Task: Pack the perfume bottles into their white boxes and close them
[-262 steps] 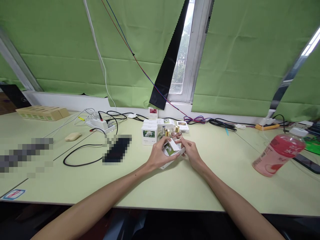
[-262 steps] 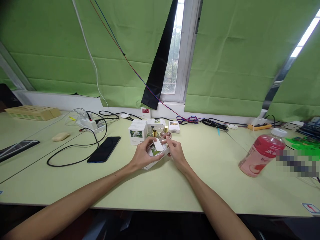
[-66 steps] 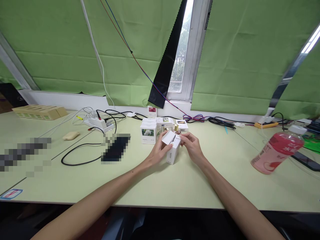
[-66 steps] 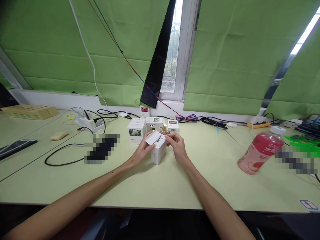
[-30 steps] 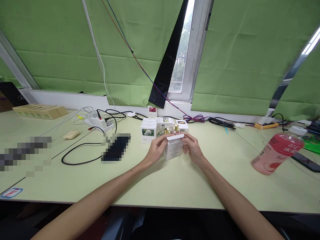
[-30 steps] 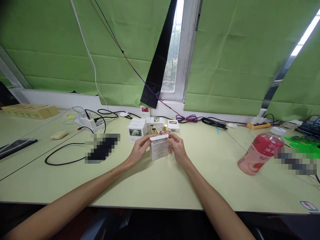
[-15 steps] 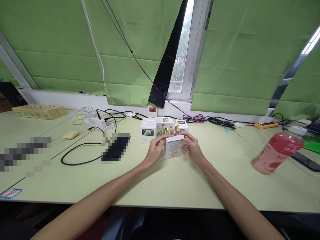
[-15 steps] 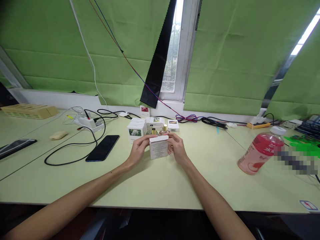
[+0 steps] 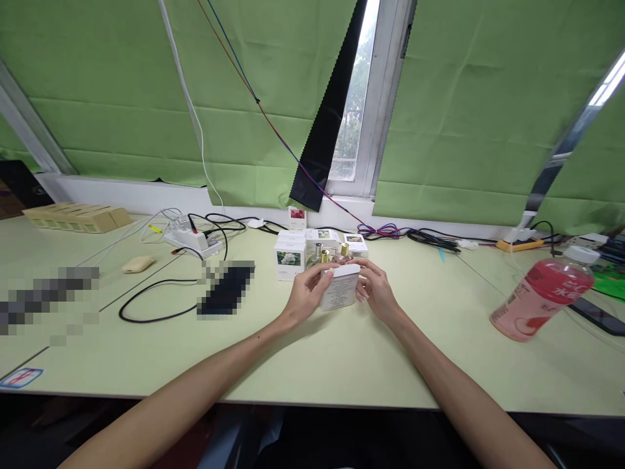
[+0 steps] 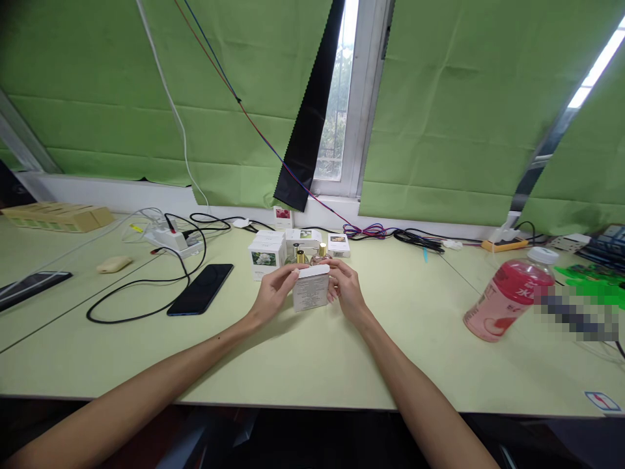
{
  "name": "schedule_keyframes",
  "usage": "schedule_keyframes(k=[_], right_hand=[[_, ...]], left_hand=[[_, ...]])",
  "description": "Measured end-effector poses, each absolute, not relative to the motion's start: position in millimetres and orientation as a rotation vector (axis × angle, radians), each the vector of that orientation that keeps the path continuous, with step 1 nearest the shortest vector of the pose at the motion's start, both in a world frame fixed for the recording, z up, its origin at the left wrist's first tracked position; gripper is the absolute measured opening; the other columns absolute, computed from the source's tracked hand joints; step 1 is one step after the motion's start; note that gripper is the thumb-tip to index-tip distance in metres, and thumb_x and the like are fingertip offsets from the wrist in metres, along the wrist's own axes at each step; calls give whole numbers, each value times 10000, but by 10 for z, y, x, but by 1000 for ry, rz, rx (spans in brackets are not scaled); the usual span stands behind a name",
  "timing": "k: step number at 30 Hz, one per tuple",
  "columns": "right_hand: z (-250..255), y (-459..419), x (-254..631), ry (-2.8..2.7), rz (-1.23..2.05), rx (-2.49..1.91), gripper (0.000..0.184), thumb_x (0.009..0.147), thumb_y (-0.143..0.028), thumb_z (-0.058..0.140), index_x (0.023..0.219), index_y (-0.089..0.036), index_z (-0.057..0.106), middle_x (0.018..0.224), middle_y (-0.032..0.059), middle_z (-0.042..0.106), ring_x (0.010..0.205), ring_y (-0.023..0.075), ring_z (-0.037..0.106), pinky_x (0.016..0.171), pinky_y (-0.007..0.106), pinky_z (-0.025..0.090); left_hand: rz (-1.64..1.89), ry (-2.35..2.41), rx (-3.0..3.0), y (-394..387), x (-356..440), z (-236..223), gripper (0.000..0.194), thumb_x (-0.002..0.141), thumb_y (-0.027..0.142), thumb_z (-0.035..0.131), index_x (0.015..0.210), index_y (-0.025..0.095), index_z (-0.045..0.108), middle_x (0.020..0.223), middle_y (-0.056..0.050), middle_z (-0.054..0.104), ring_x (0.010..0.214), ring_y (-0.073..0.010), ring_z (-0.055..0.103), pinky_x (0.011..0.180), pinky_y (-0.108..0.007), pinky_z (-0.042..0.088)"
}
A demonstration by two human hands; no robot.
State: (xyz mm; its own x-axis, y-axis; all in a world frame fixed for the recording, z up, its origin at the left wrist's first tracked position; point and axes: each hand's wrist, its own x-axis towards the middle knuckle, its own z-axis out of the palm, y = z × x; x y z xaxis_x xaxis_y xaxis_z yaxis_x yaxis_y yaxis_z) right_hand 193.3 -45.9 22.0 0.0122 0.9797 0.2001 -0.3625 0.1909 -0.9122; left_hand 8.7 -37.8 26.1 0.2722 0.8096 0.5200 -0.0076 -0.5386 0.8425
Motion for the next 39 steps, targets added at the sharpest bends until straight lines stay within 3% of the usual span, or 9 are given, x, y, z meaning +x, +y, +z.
schedule_keyframes(k=[9, 27, 39], right_hand=[[226, -449, 1931, -1044, 1230, -794, 224, 737, -330, 729, 920, -200, 734, 475, -78, 498, 357, 72, 326, 367, 233, 332], [217, -460, 1929, -1034, 1220, -778, 357, 758, -501, 784, 936, -193, 748, 649, -43, 591, 375, 51, 338, 356, 242, 334], [239, -473, 1920, -1045, 1203, -804, 372, 729, -498, 821, 930, -194, 746, 598, -61, 548, 379, 54, 347, 359, 236, 313]], left_hand=[[1388, 751, 1764, -349, 121, 223, 404, 923, 523, 640, 1076, 166, 749, 1157, -110, 762, 1057, -250, 710, 895, -330, 572], [1396, 733, 1794, -345, 118, 230, 410, 921, 528, 635, 1069, 167, 763, 1161, -119, 765, 1064, -257, 713, 901, -341, 582], [1385, 741, 1806, -355, 114, 241, 401, 923, 516, 636, 1078, 168, 762, 1174, -118, 760, 1075, -256, 708, 901, -339, 576]])
